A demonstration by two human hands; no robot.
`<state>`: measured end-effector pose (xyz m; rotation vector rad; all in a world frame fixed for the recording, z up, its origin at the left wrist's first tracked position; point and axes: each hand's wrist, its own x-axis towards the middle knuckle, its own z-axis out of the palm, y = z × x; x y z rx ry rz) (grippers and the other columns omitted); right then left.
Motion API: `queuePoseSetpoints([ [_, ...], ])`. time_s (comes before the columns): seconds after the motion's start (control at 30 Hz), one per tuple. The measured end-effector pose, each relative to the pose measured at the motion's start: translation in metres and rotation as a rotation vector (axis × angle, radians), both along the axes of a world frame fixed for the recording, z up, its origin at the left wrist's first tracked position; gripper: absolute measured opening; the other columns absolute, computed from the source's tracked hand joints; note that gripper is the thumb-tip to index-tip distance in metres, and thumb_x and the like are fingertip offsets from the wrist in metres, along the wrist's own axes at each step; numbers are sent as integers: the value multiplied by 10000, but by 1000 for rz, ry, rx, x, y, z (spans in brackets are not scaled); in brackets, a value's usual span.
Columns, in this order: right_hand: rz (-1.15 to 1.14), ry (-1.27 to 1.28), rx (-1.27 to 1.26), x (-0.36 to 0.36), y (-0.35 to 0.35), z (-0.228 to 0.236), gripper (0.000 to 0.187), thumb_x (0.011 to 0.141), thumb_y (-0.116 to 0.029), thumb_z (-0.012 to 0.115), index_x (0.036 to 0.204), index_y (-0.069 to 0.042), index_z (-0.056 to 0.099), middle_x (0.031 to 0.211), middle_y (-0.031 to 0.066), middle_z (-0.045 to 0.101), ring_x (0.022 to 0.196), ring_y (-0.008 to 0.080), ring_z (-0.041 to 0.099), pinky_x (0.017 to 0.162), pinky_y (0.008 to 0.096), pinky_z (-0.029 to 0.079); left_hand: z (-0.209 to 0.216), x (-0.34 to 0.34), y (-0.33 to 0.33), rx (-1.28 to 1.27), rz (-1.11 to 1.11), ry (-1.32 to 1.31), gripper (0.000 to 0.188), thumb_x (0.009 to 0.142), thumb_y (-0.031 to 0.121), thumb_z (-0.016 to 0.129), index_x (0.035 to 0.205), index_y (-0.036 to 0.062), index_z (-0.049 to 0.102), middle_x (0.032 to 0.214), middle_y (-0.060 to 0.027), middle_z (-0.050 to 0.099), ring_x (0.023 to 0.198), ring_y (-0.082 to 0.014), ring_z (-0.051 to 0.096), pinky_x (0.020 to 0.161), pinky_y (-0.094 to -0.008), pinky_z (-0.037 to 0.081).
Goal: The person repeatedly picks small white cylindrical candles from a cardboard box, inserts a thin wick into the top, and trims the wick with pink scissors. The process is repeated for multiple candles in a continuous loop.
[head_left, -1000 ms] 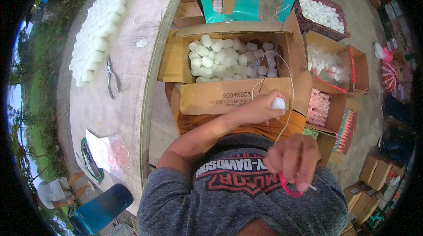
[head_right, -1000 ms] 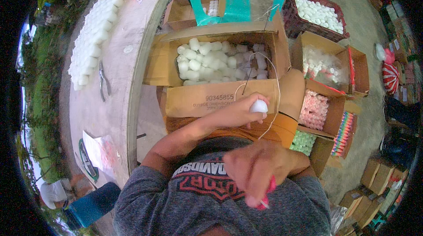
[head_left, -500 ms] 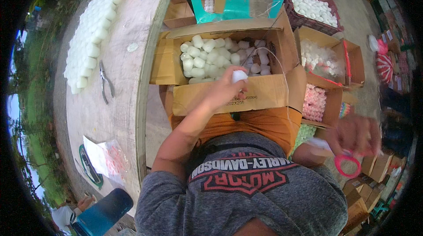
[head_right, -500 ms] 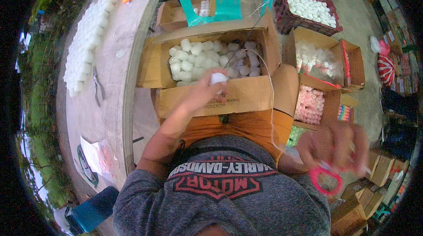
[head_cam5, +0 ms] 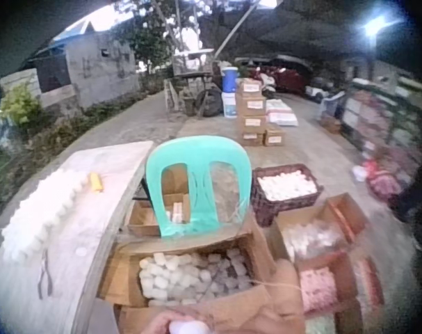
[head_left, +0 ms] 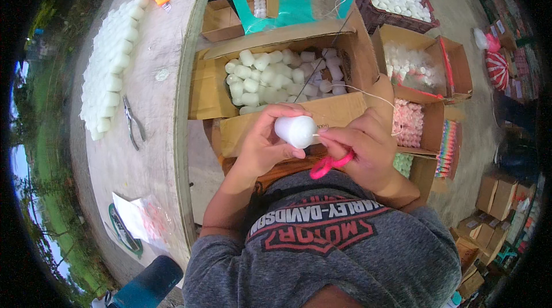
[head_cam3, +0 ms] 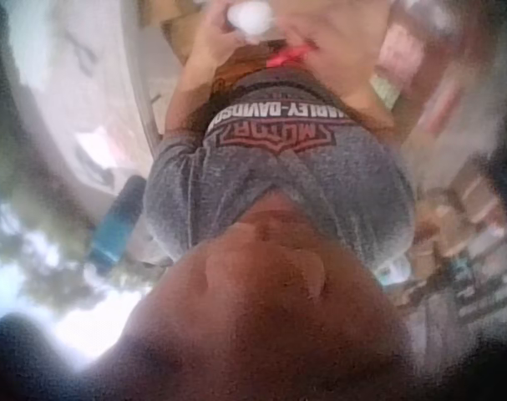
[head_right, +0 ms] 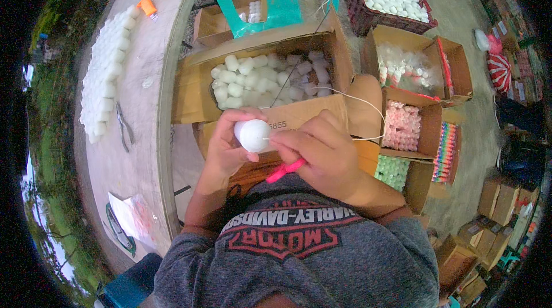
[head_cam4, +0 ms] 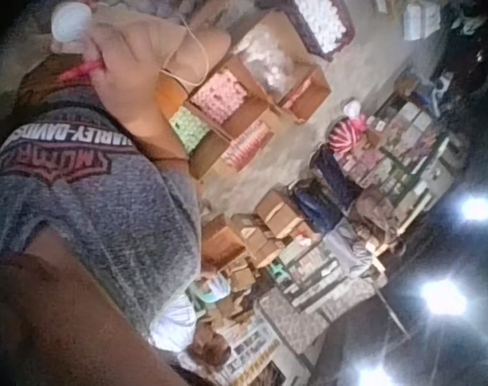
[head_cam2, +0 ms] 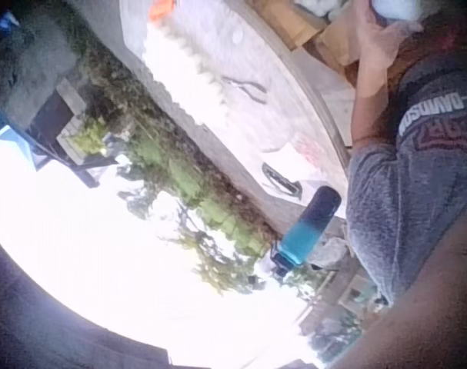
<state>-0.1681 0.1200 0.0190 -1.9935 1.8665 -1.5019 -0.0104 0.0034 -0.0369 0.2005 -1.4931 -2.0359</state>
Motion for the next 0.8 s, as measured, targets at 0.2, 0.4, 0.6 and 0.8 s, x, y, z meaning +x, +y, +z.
queuePoseSetpoints([
  [0.2, 3, 11, -40, 2, 1, 1, 266, 612, -48, 747, 865, -59, 665, 688, 32, 523, 579, 200, 475, 513, 291, 381, 5, -2, 4, -94, 45, -11, 598, 611, -16, 783, 1116, 72, 476, 1144, -109, 493, 1071, -210, 493, 896, -323, 418],
  [0.4, -28, 57, -41, 3, 5, 3, 247, 604, -41, 748, 829, -60, 649, 675, 34, 514, 570, 200, 466, 493, 295, 361, 15, 2, 10, -187, 124, -93, 575, 589, -37, 785, 1085, 71, 517, 1152, -109, 492, 1066, -217, 500, 868, -320, 447],
  [0.6, 42, 75, 3, -1, 4, 4, 250, 613, -38, 738, 842, -54, 637, 679, 44, 506, 569, 214, 453, 500, 311, 361, 16, 3, 9, -377, 202, -154, 544, 570, -33, 793, 1051, 74, 561, 1101, -105, 529, 1053, -230, 515, 844, -317, 457],
  [0.8, 90, 50, 88, -2, 3, 6, 241, 645, -50, 744, 862, -57, 640, 701, 50, 492, 618, 204, 476, 558, 298, 393, 19, 6, 8, -440, 237, -171, 529, 576, -37, 784, 1048, 64, 566, 1100, -105, 522, 1065, -236, 512, 861, -324, 455],
])
